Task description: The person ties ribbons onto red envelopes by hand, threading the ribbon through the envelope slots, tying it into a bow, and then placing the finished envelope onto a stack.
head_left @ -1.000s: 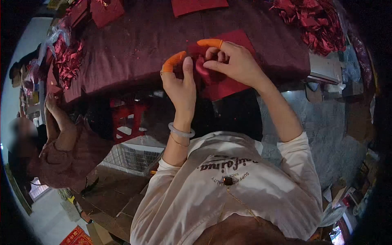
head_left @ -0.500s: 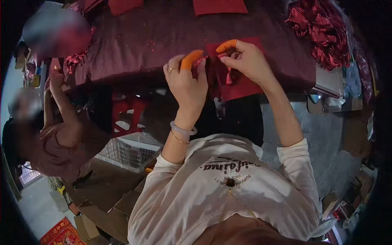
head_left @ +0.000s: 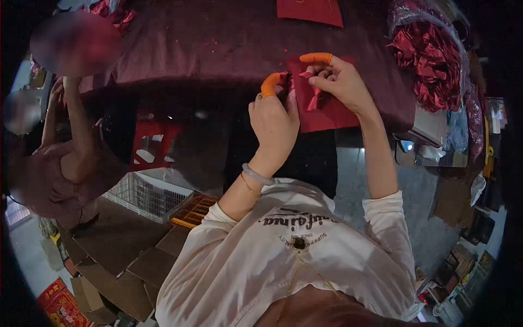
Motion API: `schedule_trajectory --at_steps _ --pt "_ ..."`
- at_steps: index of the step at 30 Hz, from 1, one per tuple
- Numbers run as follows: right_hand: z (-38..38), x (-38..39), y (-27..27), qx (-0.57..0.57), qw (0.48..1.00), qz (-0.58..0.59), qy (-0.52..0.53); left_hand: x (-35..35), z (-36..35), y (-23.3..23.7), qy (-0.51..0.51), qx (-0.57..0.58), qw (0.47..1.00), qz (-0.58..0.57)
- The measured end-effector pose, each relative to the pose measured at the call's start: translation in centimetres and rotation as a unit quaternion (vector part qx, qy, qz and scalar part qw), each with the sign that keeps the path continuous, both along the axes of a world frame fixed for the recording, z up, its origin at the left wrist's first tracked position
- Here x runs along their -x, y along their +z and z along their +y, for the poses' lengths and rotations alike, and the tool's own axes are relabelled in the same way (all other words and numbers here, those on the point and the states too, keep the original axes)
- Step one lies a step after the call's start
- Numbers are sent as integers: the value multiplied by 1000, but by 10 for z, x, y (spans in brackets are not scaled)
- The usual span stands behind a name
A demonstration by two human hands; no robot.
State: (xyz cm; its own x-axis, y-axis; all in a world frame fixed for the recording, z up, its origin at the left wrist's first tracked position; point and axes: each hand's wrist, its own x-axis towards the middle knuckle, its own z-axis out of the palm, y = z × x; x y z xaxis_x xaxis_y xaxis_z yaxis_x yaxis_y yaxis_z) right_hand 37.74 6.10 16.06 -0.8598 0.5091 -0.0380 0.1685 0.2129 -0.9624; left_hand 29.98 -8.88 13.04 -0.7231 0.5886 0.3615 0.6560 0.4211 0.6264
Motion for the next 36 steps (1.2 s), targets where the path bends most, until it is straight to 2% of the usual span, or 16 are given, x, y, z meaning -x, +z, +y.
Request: schedule_trajectory --at_steps 1,3,4,7,8,9,11,12,17,19,21,23,28,30,34,36 --pt "0 0 0 2 1000 2 -7 0 1 -6 4 -1 1000 -2" --pt "0 -1 -2 2 1000 4 -13 2 3 -5 -21 -143 989 -33" --pt "1 -1 -3 8 1000 9 -7 1 1 -2 -22 -140 978 -155" --pt "2 -4 -2 27 999 22 12 6 8 -1 -53 -222 944 -239" --pt "3 -6 -1 40 998 32 27 7 6 6 -50 -183 932 -309" --pt "4 -8 0 38 998 33 28 9 5 10 -51 -185 932 -307" --pt "4 -11 -2 39 997 54 40 13 4 14 -70 -79 971 -213" --pt "4 -12 -2 38 997 55 40 14 5 8 -82 -120 977 -156" --pt "6 -15 -1 28 997 40 54 16 5 23 -70 -112 987 -97" --pt "5 -15 -4 22 998 39 50 23 7 25 -76 -110 975 -180" --pt "6 -16 -4 16 998 39 46 32 10 26 -77 -113 979 -149" --pt "4 -17 -4 10 998 43 52 36 8 33 -93 -20 976 -195" --pt "6 -17 -7 9 996 69 61 38 8 33 -121 24 977 -174" --pt "4 -17 -3 26 996 59 55 41 8 22 -157 -51 964 -207" --pt "-1 -14 2 46 997 43 42 41 11 12 -175 -95 934 -295" --pt "-1 -13 2 56 997 41 44 30 10 15 -141 -92 979 -112"
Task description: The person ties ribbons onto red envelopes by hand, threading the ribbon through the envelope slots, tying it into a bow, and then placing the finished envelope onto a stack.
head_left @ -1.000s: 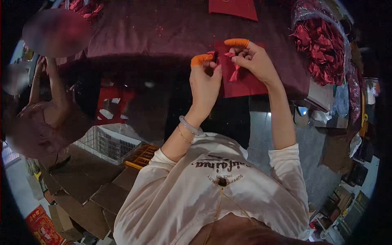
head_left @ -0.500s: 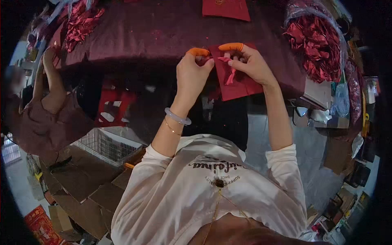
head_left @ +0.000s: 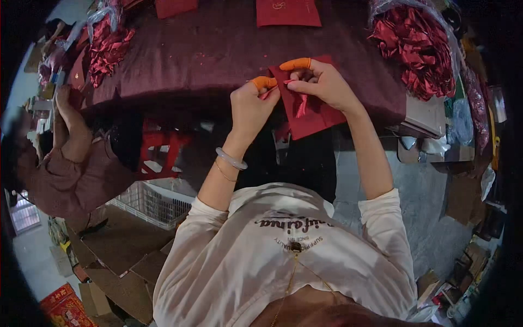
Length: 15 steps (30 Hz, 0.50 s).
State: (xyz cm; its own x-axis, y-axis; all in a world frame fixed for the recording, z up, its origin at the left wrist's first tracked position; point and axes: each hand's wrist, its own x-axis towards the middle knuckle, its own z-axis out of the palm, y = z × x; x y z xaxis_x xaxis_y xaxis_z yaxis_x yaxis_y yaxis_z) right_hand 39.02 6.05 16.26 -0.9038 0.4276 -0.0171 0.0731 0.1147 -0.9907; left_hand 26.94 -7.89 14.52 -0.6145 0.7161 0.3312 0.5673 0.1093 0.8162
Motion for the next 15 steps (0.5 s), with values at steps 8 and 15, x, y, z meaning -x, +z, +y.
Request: schedule_trajectory --at_steps 8,15 --pt "-4 -1 -3 15 999 35 3 24 -3 -33 -55 -199 862 464" --pt "-10 2 -11 17 998 57 -28 41 -12 -8 -141 -139 839 507"
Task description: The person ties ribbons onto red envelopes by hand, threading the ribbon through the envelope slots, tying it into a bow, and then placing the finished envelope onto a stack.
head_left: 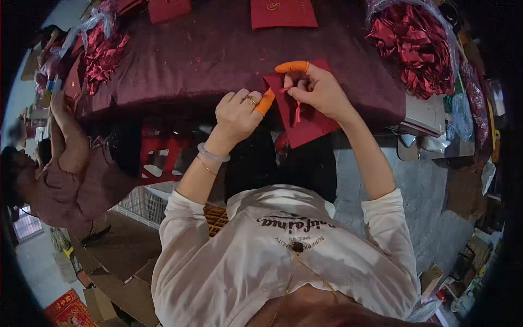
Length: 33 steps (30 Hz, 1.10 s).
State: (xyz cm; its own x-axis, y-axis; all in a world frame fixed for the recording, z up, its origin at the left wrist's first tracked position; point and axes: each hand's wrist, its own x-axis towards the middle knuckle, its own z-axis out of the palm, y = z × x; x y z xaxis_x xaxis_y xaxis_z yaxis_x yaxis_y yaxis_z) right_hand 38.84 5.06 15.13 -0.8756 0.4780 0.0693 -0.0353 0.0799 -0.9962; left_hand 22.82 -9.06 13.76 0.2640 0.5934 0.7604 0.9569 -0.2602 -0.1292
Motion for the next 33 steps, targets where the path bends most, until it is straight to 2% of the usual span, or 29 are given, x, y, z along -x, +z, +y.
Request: schedule_trajectory --at_steps 1,2,4,5,6,7,8,11,12,13,15,19,23,25,26,27,28,29,31,32,33 --pt "1 1 -1 -7 1000 -5 -1 -4 -4 9 44 70 997 7" --pt "1 2 -2 -14 1000 -10 -1 -9 -5 13 45 72 996 7" --pt "0 2 -2 -23 1000 -5 -4 -20 -4 17 98 181 949 -238" --pt "2 4 -1 -36 999 1 -9 -21 -1 18 58 157 936 -309" --pt "2 5 -1 -37 999 1 -6 -21 -3 22 60 155 936 -310" --pt "3 4 -4 -30 1000 2 -5 -23 -5 27 83 259 821 -502" --pt "3 3 -6 -21 1000 0 -5 -25 -7 31 99 349 653 -665" --pt "1 3 0 -45 998 -41 -19 -11 -1 28 30 344 496 -797" --pt "0 3 0 -47 998 -41 -16 -1 3 23 5 377 468 -799" --pt "0 3 0 -39 998 -38 -11 5 5 20 5 373 470 -800" --pt "1 2 3 -32 999 -33 -4 13 9 18 -21 418 362 -833" --pt "3 -1 4 -13 999 -46 20 3 7 24 29 382 396 -834" --pt "4 -2 3 -12 999 -29 27 -4 5 28 51 375 408 -831" --pt "4 -1 1 -16 999 -30 20 -12 3 29 87 338 561 -750" --pt "4 -1 0 -22 999 -31 13 -15 3 27 136 316 664 -664" --pt "4 -2 1 -21 999 -29 11 -24 1 24 190 230 807 -509" --pt "3 -2 3 -32 999 -30 8 -35 -1 24 232 131 907 -325" --pt "3 -1 3 -44 999 -30 4 -43 -4 28 263 121 933 -212" --pt "3 -1 1 -41 999 -23 6 -46 0 20 241 66 957 -147" --pt "3 -2 0 -41 999 -19 11 -42 1 16 212 15 967 -140" --pt "2 -3 1 -40 999 -19 8 -41 1 13 209 16 968 -139"
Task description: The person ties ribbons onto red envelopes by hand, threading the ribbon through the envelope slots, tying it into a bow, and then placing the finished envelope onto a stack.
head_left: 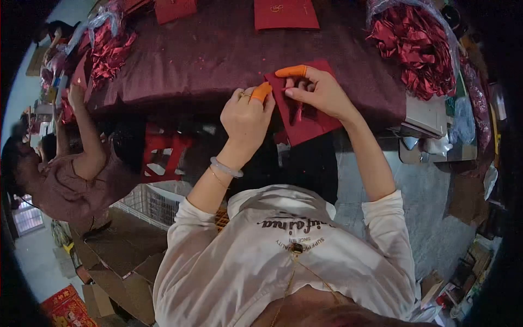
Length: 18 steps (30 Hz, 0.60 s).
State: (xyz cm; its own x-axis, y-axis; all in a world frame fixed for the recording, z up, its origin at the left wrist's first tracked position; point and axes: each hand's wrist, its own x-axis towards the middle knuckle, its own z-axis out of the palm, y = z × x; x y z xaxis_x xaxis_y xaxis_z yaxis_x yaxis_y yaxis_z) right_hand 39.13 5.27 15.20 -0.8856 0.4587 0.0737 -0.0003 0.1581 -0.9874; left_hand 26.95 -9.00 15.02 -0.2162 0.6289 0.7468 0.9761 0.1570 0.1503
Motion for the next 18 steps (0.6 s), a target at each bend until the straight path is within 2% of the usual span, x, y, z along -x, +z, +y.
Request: schedule_trajectory --at_steps 4,6,7,8,9,10,12,15,17,18 --pt "-2 3 1 -15 1000 -28 -1 1 -4 -5 -23 -16 999 -17" --pt "-2 4 1 -14 999 -31 -3 -5 -6 -3 6 20 961 -277" --pt "-3 3 2 3 1000 -22 0 -1 -4 -11 -53 -5 884 -465" --pt "-3 2 3 20 1000 -14 4 1 -5 -4 -54 -5 883 -466" --pt "-4 1 5 20 1000 -16 4 4 -6 9 -59 26 793 -606" --pt "-5 1 6 25 1000 -14 3 7 -7 16 -62 55 680 -729" --pt "-5 3 7 29 1000 -11 5 15 -6 11 -82 51 672 -734" --pt "-4 3 5 16 1000 -13 3 18 -7 11 -84 98 688 -714" --pt "-2 3 4 45 999 -20 13 14 -4 9 -91 26 663 -743" --pt "-1 3 4 44 999 -21 14 15 -4 10 -87 29 674 -733"
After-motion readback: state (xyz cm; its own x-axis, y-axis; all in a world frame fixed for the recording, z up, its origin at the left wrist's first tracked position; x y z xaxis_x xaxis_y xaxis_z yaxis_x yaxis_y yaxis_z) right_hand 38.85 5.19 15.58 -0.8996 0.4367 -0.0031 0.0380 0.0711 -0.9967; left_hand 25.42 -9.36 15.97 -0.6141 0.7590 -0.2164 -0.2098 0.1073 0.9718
